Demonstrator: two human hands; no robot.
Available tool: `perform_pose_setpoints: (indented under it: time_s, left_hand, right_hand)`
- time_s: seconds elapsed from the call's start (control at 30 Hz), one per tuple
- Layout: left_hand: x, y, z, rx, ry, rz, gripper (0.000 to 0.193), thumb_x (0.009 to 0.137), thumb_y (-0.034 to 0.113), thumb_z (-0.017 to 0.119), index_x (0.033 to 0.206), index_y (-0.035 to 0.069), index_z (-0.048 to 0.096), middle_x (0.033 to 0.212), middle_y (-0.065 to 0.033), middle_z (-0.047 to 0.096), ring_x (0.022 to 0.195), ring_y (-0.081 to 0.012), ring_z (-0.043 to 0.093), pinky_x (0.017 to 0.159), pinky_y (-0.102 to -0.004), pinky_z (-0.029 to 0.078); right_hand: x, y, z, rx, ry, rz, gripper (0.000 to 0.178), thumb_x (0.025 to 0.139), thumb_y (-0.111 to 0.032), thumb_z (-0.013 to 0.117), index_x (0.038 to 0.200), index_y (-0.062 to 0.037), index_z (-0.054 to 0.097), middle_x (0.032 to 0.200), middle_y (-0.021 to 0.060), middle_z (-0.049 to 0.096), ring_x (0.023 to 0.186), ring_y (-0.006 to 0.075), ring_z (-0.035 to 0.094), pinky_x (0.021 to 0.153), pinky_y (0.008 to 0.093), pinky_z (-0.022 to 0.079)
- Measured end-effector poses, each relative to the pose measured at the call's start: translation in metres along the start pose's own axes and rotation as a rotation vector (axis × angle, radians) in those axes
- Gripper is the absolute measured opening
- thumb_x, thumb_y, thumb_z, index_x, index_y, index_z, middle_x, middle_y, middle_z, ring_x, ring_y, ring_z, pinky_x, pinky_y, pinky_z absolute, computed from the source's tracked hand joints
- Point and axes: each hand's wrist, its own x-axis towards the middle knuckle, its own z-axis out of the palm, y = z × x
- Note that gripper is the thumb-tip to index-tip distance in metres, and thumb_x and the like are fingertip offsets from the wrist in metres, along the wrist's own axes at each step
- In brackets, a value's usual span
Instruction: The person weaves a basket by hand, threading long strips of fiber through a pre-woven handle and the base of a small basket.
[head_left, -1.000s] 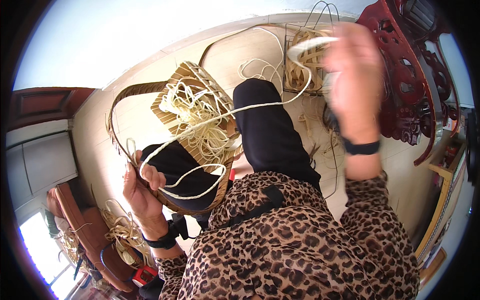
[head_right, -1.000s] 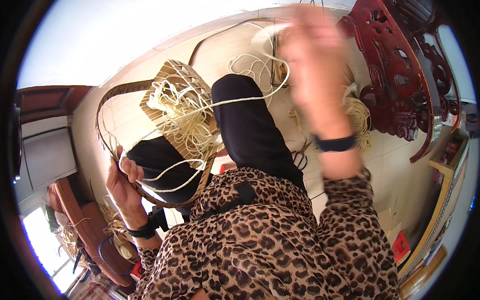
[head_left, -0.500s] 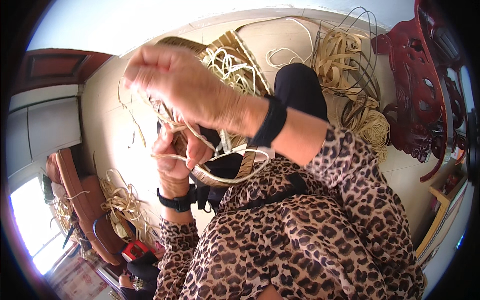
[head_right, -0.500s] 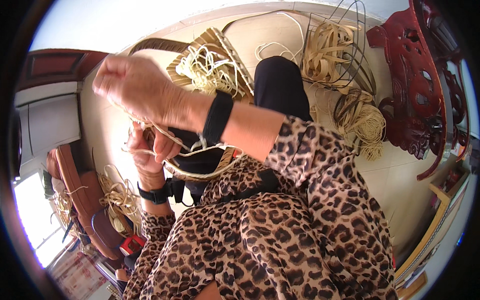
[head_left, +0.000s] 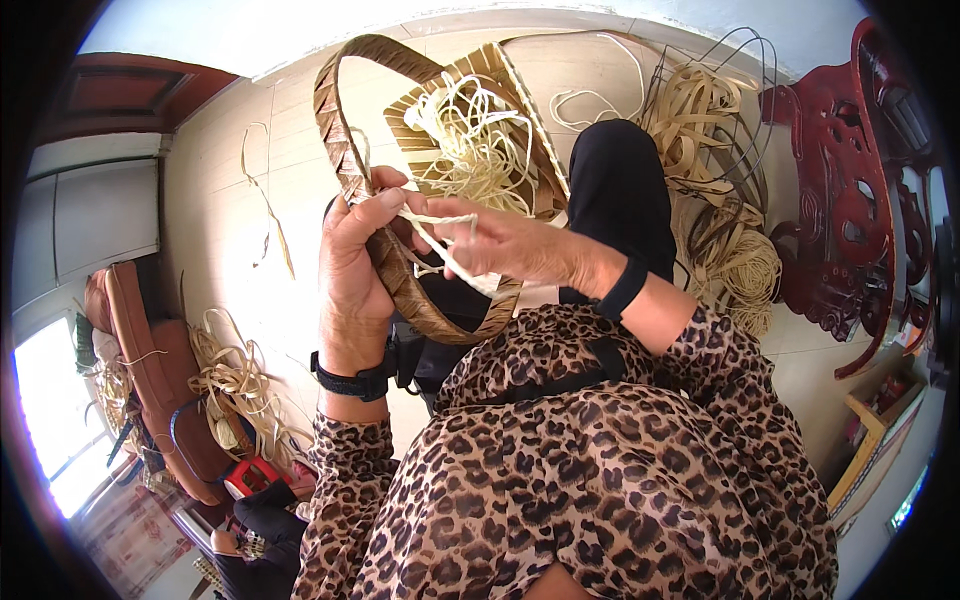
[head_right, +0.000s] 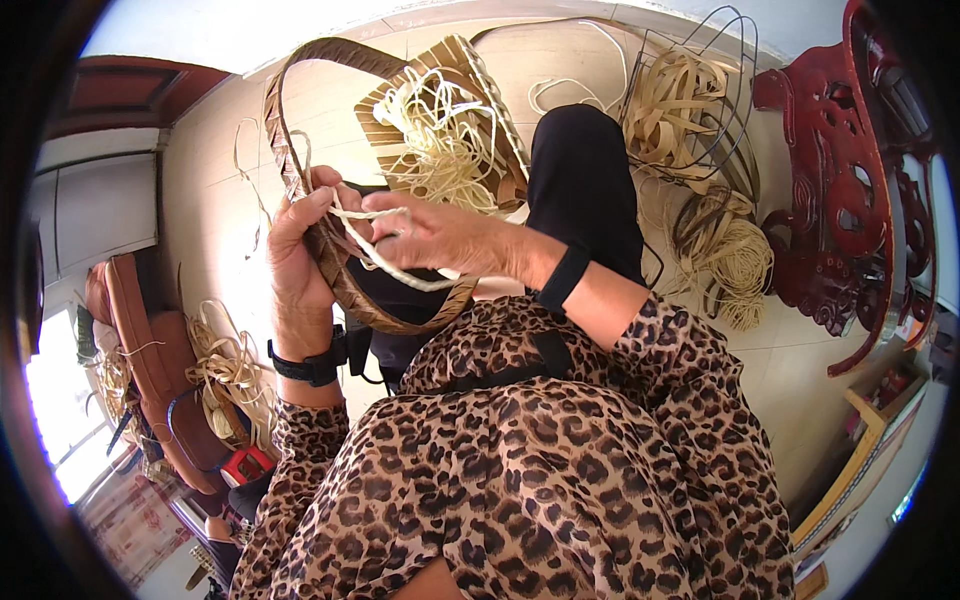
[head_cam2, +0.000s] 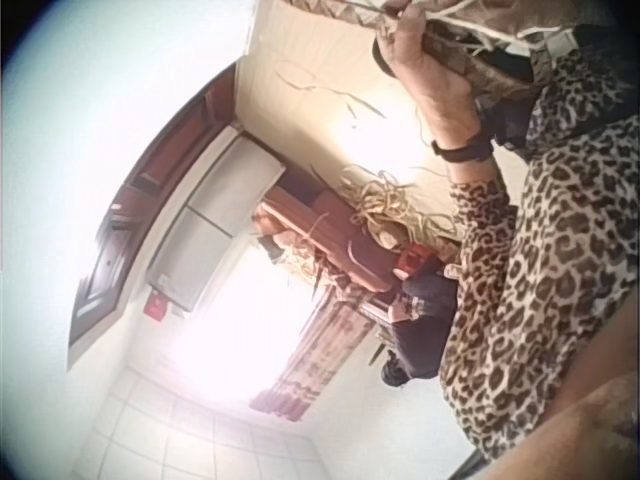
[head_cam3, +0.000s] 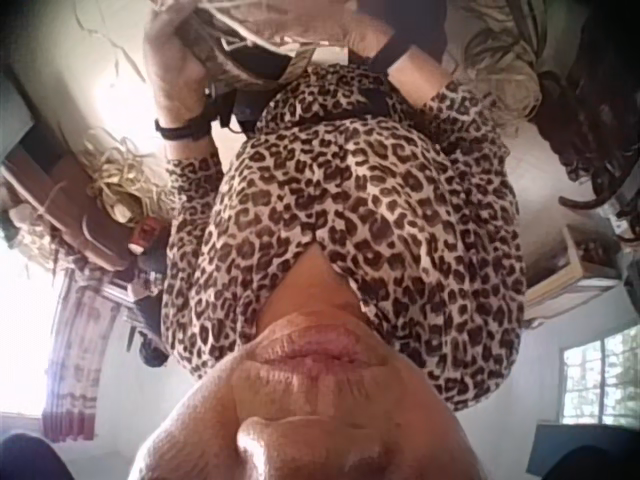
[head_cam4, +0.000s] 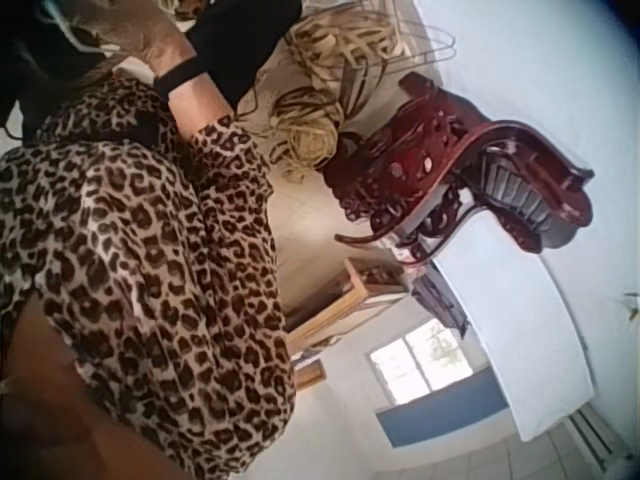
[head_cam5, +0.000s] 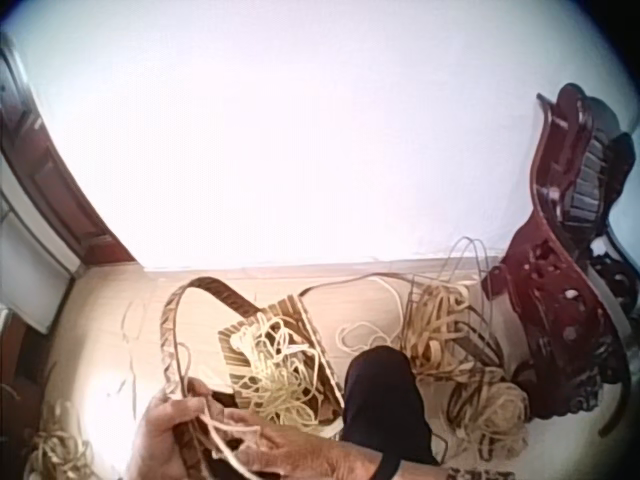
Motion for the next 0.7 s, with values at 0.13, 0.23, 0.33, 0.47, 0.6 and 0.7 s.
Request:
perform_pose_setpoints:
  time_s: [0.13,0.23,0.33,0.47,0.6,0.7]
  left_hand:
    - [-0.001,-0.002,0.003,0.131,0.032,0.067,0.026,0.076,0.006,0.05,0.099,-0.004,0.046,0.071,-0.0135,0.058,0.056,-0.0191,0.058,0.049,-0.0248,0.048]
    - [-0.006,-0.001,0.009,0.214,0.021,0.082,0.041,0.077,0.006,0.047,0.115,-0.007,0.037,0.078,-0.0184,0.058,0.066,-0.0229,0.06,0.057,-0.0282,0.049]
    - [-0.009,-0.002,0.015,0.256,0.151,0.136,0.044,0.077,0.006,0.048,0.117,-0.007,0.034,0.083,-0.0211,0.058,0.069,-0.0242,0.061,0.061,-0.0301,0.049]
    - [-0.008,-0.004,0.012,0.484,0.231,0.208,0.047,0.075,0.012,0.052,0.115,-0.008,0.037,0.088,-0.0169,0.059,0.082,-0.022,0.058,0.072,-0.028,0.044]
    - [-0.008,-0.01,0.012,0.472,0.282,0.211,0.047,0.076,0.015,0.051,0.115,-0.007,0.04,0.099,-0.0191,0.056,0.089,-0.024,0.057,0.076,-0.0303,0.045]
    - [-0.011,-0.009,0.013,0.493,0.299,0.197,0.047,0.076,0.016,0.054,0.115,-0.006,0.041,0.101,-0.0184,0.055,0.091,-0.0234,0.056,0.077,-0.0302,0.044]
  right_hand:
    - [-0.001,-0.002,0.013,0.035,-0.024,0.108,0.05,0.08,-0.029,0.058,0.12,-0.0028,0.042,0.087,0.0052,0.055,0.079,0.0111,0.05,0.074,0.0234,0.039]
    - [0.006,0.005,-0.003,-0.147,0.153,0.178,0.02,0.083,-0.023,0.055,0.092,-0.0057,0.058,0.065,-0.0016,0.048,0.06,0.0045,0.044,0.055,0.0189,0.038]
    - [0.005,-0.008,-0.017,-0.196,0.364,0.216,0.021,0.082,-0.023,0.051,0.083,-0.0026,0.057,0.063,0.0006,0.05,0.057,0.0076,0.044,0.052,0.0226,0.036]
    - [0.022,-0.007,-0.04,-0.282,0.518,0.11,0.019,0.084,-0.021,0.047,0.089,-0.005,0.057,0.061,-0.0037,0.042,0.054,0.0042,0.036,0.049,0.0186,0.029]
    - [0.041,-0.013,-0.054,-0.44,0.722,0.087,0.028,0.082,-0.023,0.046,0.096,-0.0006,0.054,0.069,0.0033,0.052,0.062,0.0088,0.045,0.057,0.0221,0.035]
    - [0.055,-0.011,-0.06,-0.83,0.834,-0.001,0.033,0.077,-0.02,0.049,0.096,0.0063,0.051,0.089,0.025,0.056,0.088,0.0374,0.054,0.078,0.039,0.042]
